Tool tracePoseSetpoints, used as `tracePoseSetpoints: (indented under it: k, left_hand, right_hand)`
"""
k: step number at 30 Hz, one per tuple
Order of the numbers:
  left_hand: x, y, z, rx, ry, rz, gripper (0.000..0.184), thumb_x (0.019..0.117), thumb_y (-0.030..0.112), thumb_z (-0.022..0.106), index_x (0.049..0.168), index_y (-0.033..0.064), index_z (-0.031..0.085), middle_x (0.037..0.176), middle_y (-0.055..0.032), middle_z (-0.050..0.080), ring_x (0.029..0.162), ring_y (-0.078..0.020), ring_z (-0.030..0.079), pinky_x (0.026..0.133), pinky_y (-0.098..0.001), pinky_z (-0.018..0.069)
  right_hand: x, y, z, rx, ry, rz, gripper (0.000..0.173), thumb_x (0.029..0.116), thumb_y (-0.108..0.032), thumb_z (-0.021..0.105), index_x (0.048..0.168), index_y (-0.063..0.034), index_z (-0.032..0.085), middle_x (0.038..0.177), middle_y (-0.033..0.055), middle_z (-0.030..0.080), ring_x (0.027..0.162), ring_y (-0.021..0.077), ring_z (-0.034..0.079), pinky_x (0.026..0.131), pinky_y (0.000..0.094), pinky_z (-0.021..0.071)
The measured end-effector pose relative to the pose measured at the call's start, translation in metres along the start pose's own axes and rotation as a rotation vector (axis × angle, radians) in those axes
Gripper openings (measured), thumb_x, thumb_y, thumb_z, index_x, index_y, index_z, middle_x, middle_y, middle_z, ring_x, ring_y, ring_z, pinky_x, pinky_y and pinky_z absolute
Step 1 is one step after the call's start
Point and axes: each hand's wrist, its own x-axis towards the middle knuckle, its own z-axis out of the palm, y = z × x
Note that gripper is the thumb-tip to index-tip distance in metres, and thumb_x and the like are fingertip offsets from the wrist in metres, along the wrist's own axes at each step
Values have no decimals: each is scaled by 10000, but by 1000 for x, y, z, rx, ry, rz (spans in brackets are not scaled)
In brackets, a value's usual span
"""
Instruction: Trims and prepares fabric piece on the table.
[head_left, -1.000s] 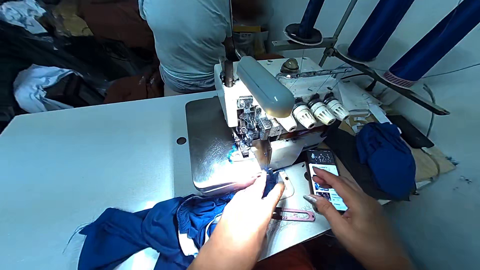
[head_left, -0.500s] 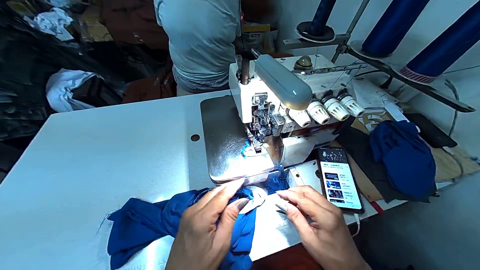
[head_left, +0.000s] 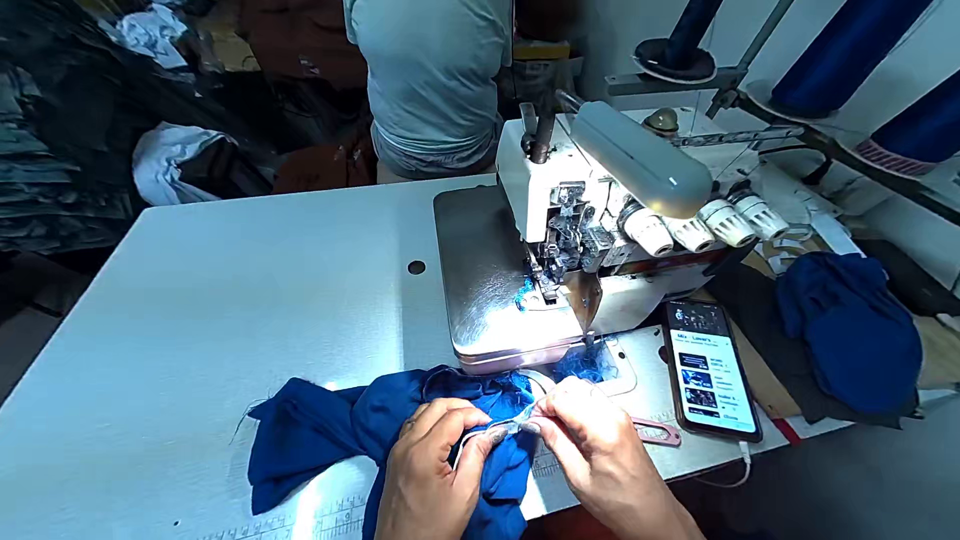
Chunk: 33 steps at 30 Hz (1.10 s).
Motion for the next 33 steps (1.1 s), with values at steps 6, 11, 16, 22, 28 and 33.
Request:
tracePoseSetpoints:
  k: [6, 11, 16, 22, 28, 33]
  left_hand:
    - [-1, 1, -6, -176, -108, -26, 185, 923, 297, 690, 972, 152, 794, 911, 64, 731, 872, 40, 658, 785, -117, 531]
    - [0, -2, -11, -296, -228, -57, 183, 911, 297, 702, 878, 134, 778, 848, 75, 711, 827, 59, 640, 745, -104, 523]
    - [0, -8, -23, -370, -301, -22, 188, 915, 288, 701, 850, 127, 772, 818, 65, 704, 807, 50, 636, 725, -117, 520]
    - [-7, -34, -64, -342, -187, -219, 125, 863, 293, 752, 835, 176, 789, 812, 106, 713, 781, 39, 655, 705, -140, 551]
    - [4, -10, -31, -525, -291, -298, 199, 767, 268, 851, 883, 117, 793, 835, 71, 736, 782, 35, 673, 702, -122, 556]
    - [7, -5, -23, -635, -332, -387, 479, 687, 189, 912, 1079, 122, 645, 723, 89, 678, 639, 2, 642, 596, -142, 529]
  right_hand:
    - [3, -13, -25, 541, -204, 130, 176, 1014, -158, 558, 891, -63, 641, 876, -15, 604, 783, -23, 568, 685, 130, 482]
    - [15, -37, -40, 1076, -362, 342, 155, 1006, -39, 507, 1018, -103, 648, 969, -80, 688, 645, -66, 563, 556, 121, 475]
    - [23, -29, -31, 469, -357, -135, 179, 1075, -111, 444, 1021, -14, 584, 795, 23, 568, 665, 24, 532, 620, 143, 464]
    - [53, 4, -108, -433, 102, -78, 251, 1052, -133, 465, 1094, 70, 605, 860, 192, 637, 696, 259, 628, 612, 430, 528]
    - [32, -4, -49, -18, -118, -112, 267, 999, -316, 571, 1012, -148, 778, 940, -63, 680, 825, -22, 605, 713, 154, 516]
    - [20, -13, -11, 300, -296, -32, 216, 988, -301, 645, 992, -121, 764, 964, -29, 723, 996, 36, 628, 882, 223, 488]
